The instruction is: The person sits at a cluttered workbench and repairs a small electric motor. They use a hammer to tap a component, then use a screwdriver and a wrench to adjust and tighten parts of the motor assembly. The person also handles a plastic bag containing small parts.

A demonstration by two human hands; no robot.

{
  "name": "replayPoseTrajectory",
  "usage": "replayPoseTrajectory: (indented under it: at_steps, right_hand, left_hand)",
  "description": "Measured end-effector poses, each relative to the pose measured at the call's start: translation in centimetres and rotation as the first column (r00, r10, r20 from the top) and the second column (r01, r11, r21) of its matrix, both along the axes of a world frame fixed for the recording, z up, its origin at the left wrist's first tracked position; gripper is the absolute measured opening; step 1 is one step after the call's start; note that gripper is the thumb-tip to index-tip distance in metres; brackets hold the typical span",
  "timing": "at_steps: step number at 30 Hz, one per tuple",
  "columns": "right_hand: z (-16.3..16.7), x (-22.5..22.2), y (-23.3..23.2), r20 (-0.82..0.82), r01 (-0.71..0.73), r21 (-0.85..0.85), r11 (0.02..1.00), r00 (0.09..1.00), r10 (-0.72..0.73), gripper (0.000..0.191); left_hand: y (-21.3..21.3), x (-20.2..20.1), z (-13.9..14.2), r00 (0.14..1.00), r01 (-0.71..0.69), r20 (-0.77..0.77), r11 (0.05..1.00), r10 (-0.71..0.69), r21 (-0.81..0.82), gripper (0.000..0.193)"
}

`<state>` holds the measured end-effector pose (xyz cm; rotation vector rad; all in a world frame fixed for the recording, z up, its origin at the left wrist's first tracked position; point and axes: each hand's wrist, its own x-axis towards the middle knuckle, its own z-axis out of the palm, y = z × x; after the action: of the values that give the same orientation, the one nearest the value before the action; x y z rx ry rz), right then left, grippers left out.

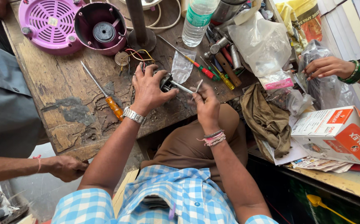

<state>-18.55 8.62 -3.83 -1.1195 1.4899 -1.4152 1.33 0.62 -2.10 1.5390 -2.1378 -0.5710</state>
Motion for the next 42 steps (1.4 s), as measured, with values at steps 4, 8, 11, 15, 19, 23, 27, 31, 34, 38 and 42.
replayPoseTrajectory:
  at_steps: [4, 8, 11, 15, 19, 23, 27, 31, 34, 38, 42]
  right_hand:
    - [-0.7, -0.8, -0.8, 0.342, -0.049, 0.239, 0.97, 0.939, -0.037, 0.062]
    - [-0.3, -2.6, -0.4, 0.632, -0.378, 0.149, 0.914, 0.747, 0.206, 0.043]
    - [0.0, -2.8, 0.1, 0.384, -0.418, 0.207, 0.885, 0.866, 0.319, 0.052]
    - [0.4, -1.5, 0.1, -0.687, -0.153, 0.179, 0.972, 0.688, 0.234, 0.042]
    - [0.9, -1.5, 0.2, -0.838, -0.222, 0.017, 0.975, 0.528, 0.135, 0.036]
    - [0.1, -1.8, 0.3, -0.647, -0.172, 0.158, 0.972, 0.726, 0.234, 0.019]
    - [-1.2, -0.9, -0.9, -0.537, -0.027, 0.378, 0.926, 0.808, 0.242, 0.038]
    - [-0.8, -0.6, -1.7, 0.053, -0.075, 0.463, 0.883, 0.997, 0.057, 0.025]
    - [0.0, -1.4, -1.0, 0.292, -0.067, 0.385, 0.921, 0.955, -0.053, 0.048]
    - [1.3, -3.1, 0.5, 0.214, -0.303, 0.104, 0.947, 0.937, 0.276, 0.075]
    - [1.5, -3.5, 0.6, -0.561, -0.41, -0.04, 0.911, 0.764, 0.319, 0.066]
  left_hand:
    - [0.2, 0.3, 0.0, 1.0, 0.002, -0.009, 1.0, -0.002, 0.002, 0.069]
    - [0.3, 0.3, -0.3, 1.0, -0.009, -0.023, 0.999, 0.007, -0.05, 0.065]
    - [0.4, 0.2, -0.4, 1.0, -0.002, -0.027, 0.996, 0.0, -0.086, 0.062]
    - [0.3, 0.3, -0.3, 0.999, -0.001, -0.044, 0.996, -0.003, -0.085, 0.06]
    - [0.4, 0.4, 0.0, 0.999, -0.002, -0.045, 0.997, -0.002, -0.078, 0.062]
    - [0.3, 0.4, 0.0, 0.999, 0.013, -0.045, 0.998, -0.016, -0.068, 0.061]
    - [0.4, 0.3, -0.2, 0.999, 0.019, -0.028, 0.997, -0.022, -0.075, 0.06]
    - [0.5, 0.4, -0.5, 0.999, 0.016, -0.029, 0.994, -0.019, -0.11, 0.061]
    - [0.5, 0.4, -0.6, 0.999, 0.016, -0.039, 0.995, -0.02, -0.099, 0.06]
    - [0.3, 0.4, -0.8, 0.999, 0.02, -0.026, 0.997, -0.022, -0.077, 0.06]
    - [0.3, 0.4, -0.8, 0.999, 0.025, -0.019, 0.997, -0.026, -0.076, 0.062]
